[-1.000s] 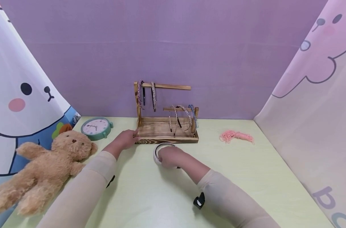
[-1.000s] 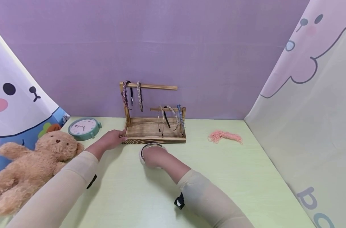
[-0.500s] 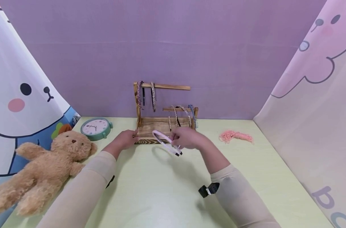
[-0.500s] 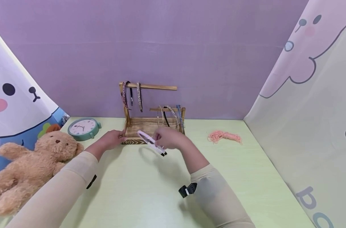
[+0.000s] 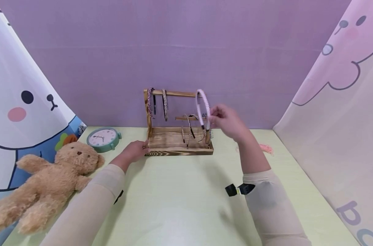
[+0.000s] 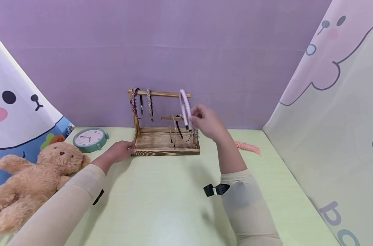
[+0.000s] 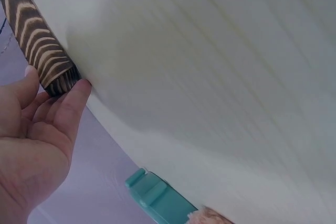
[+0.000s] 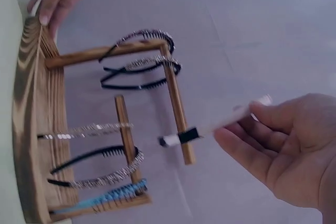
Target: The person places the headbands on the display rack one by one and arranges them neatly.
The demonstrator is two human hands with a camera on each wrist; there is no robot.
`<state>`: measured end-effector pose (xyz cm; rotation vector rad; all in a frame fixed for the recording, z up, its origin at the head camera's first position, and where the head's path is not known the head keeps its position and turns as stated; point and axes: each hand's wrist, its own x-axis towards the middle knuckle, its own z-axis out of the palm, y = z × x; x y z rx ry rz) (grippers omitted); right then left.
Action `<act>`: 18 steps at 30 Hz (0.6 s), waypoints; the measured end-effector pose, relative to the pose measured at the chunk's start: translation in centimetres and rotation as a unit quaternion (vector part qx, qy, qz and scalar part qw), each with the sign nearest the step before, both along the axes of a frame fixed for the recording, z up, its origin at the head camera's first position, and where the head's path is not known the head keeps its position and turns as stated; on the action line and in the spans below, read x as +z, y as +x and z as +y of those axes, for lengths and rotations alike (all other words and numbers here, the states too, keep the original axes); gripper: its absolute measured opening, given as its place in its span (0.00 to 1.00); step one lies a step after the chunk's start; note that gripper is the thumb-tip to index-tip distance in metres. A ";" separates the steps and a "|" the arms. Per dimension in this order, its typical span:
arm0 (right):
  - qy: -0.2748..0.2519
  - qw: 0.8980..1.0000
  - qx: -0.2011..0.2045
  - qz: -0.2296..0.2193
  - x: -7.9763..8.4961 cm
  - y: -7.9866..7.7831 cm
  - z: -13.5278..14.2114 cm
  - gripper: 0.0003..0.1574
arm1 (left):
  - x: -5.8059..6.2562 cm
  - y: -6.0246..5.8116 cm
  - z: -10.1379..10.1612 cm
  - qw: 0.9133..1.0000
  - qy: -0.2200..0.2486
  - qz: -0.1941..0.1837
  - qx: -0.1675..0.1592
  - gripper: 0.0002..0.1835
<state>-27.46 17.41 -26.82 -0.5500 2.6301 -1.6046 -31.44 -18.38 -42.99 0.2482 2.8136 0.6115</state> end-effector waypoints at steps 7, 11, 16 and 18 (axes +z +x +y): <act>0.005 0.992 -0.110 0.062 0.8 -2.3 0.7 0.10 | -0.1 0.0 -0.1 1.000 0.002 0.002 0.001 0.32; 0.010 0.987 -0.143 0.071 0.4 -4.0 0.7 0.10 | -0.1 0.0 0.0 1.000 0.003 0.001 0.002 0.32; -0.010 0.985 -0.152 0.077 -0.7 -6.1 0.2 0.11 | 0.0 0.0 0.1 1.000 0.002 -0.003 0.004 0.32; -0.016 0.985 -0.152 0.077 -1.1 -6.7 -0.2 0.11 | 0.1 0.1 0.1 1.000 0.003 -0.005 0.006 0.32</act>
